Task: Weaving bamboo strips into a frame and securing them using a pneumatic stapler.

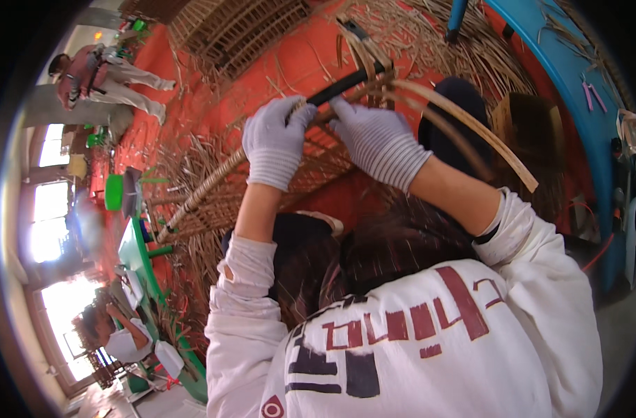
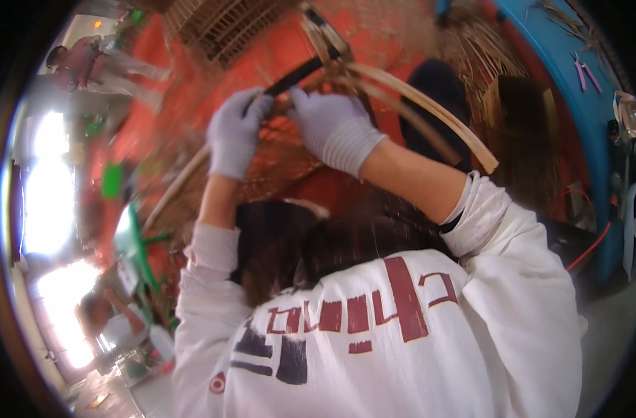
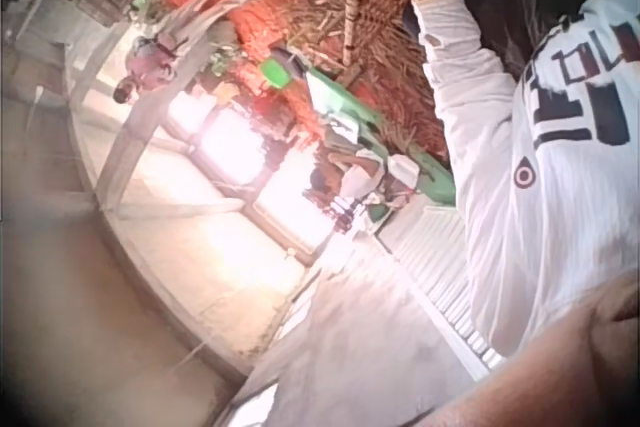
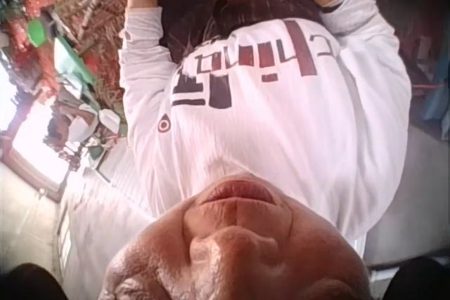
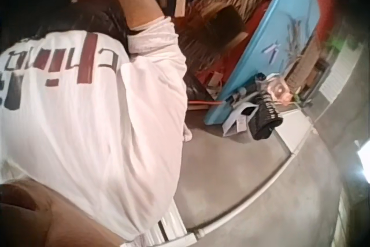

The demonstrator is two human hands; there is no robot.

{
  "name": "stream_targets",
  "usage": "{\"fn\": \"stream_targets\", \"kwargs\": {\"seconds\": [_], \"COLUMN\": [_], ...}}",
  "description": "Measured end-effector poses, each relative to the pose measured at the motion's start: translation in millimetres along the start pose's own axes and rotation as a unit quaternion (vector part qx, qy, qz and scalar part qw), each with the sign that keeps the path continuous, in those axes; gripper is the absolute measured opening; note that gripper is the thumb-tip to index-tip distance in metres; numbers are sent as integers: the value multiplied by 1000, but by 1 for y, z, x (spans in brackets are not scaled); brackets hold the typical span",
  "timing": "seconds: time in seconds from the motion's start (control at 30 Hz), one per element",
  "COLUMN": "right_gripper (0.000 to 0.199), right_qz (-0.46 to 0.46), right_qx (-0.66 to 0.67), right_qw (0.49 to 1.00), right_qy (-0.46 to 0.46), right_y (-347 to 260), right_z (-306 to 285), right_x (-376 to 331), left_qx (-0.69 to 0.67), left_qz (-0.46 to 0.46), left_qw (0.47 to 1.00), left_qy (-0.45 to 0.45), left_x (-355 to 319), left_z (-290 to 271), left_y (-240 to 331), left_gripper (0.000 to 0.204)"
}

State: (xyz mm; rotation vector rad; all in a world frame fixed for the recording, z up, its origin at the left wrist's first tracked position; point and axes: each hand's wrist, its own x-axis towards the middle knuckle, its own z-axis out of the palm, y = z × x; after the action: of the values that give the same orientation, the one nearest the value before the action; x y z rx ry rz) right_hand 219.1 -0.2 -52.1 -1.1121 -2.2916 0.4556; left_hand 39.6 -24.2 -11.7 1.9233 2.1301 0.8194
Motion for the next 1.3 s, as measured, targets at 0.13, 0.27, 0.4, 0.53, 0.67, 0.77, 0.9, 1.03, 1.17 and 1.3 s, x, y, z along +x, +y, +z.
{"fn": "stream_targets", "kwargs": {"seconds": [0.13,0.27,0.4,0.53,0.67,0.77,0.9,1.03,1.17,1.3], "right_gripper": [34,27,24,22,20,19,19,19,25,26], "right_qz": [102,246,273,277,288,269,281,282,229,250], "right_qx": [209,485,529,542,538,543,558,572,510,549], "right_qw": [968,819,787,785,789,795,781,766,821,782], "right_qy": [-94,-182,-163,-113,-74,-43,-24,-81,-116,-158], "right_y": [3,7,3,-2,-6,-11,-20,-29,-36,-38], "right_z": [5,9,14,16,17,13,2,-14,-34,-56], "right_x": [25,34,32,32,26,19,14,0,-5,-5], "left_qx": [30,38,75,115,124,121,105,107,104,84], "left_qz": [6,15,30,47,52,72,105,90,114,154], "left_qw": [1000,999,997,991,990,988,983,989,984,982], "left_qy": [-3,7,20,41,38,67,107,59,87,75], "left_x": [1,-1,1,4,-1,-4,-3,-4,-6,-3], "left_z": [-2,-1,0,2,4,5,4,4,1,-5], "left_y": [2,2,-1,1,2,2,2,2,1,-3], "left_gripper": [28,27,29,31,30,26,20,18,15,22]}}
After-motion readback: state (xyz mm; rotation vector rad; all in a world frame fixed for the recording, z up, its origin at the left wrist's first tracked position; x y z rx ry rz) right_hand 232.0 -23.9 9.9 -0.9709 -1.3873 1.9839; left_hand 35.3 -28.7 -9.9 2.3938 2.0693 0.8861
